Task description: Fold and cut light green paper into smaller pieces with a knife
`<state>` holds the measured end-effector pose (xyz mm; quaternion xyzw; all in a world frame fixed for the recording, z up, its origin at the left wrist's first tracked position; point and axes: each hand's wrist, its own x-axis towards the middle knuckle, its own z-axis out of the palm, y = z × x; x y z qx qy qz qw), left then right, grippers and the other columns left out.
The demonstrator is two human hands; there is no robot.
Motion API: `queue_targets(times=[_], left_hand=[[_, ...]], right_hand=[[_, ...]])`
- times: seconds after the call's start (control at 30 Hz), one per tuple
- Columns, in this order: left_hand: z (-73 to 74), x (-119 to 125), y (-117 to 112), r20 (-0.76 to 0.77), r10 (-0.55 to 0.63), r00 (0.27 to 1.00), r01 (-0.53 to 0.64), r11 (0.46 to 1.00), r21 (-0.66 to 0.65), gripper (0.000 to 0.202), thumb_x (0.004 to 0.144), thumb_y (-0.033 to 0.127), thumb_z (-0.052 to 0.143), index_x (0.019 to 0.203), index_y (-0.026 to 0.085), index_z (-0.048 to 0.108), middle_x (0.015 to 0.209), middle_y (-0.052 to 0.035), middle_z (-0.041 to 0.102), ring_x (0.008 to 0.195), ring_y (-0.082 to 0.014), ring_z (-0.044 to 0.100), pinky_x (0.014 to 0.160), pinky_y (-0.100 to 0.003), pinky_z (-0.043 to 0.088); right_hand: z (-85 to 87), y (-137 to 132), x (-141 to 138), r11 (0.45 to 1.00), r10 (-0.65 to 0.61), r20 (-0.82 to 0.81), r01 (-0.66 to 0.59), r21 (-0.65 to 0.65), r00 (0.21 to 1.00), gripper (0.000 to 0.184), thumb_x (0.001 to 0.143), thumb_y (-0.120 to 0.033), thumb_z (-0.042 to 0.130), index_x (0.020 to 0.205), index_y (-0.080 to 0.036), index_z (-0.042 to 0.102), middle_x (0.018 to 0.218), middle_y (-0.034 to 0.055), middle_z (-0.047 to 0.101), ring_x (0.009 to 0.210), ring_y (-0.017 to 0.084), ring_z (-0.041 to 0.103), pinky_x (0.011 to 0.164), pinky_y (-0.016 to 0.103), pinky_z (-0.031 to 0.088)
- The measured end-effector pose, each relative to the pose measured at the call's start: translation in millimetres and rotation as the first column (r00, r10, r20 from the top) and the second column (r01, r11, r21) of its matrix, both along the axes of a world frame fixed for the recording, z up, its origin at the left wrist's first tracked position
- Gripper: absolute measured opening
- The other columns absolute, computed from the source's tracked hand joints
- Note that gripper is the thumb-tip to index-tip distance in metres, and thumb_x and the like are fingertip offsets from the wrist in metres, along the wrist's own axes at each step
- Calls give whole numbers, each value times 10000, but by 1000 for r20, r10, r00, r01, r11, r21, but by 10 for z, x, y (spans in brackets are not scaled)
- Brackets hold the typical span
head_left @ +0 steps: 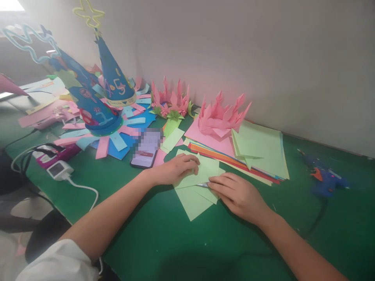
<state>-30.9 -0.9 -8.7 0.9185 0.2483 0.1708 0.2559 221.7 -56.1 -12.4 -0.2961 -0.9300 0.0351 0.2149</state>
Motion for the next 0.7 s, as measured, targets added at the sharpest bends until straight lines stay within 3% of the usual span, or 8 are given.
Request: queue_targets(times=[0.4,0.7], left_hand=[[37,16,-2,-19,5,1000,-6,1000,-7,229,964,166,333,988,183,560,1194,-93,538,1096,-194,488,973,-342,367],[26,13,0,-12,1,1000,-1,1000,1,242,955,149,328,917,170,566,1197,-105,539,1093,-203,493,972,-360,363]], right_hand=[[40,-5,-73,996,71,-23,-73,-51,997,274,925,-138,425,1040,-189,668,988,85,683,828,185,562,705,336,504],[32,-48,-148,997,52,-14,-53,-55,999,266,924,-127,428,1053,-168,656,1007,94,672,803,181,527,691,325,485]])
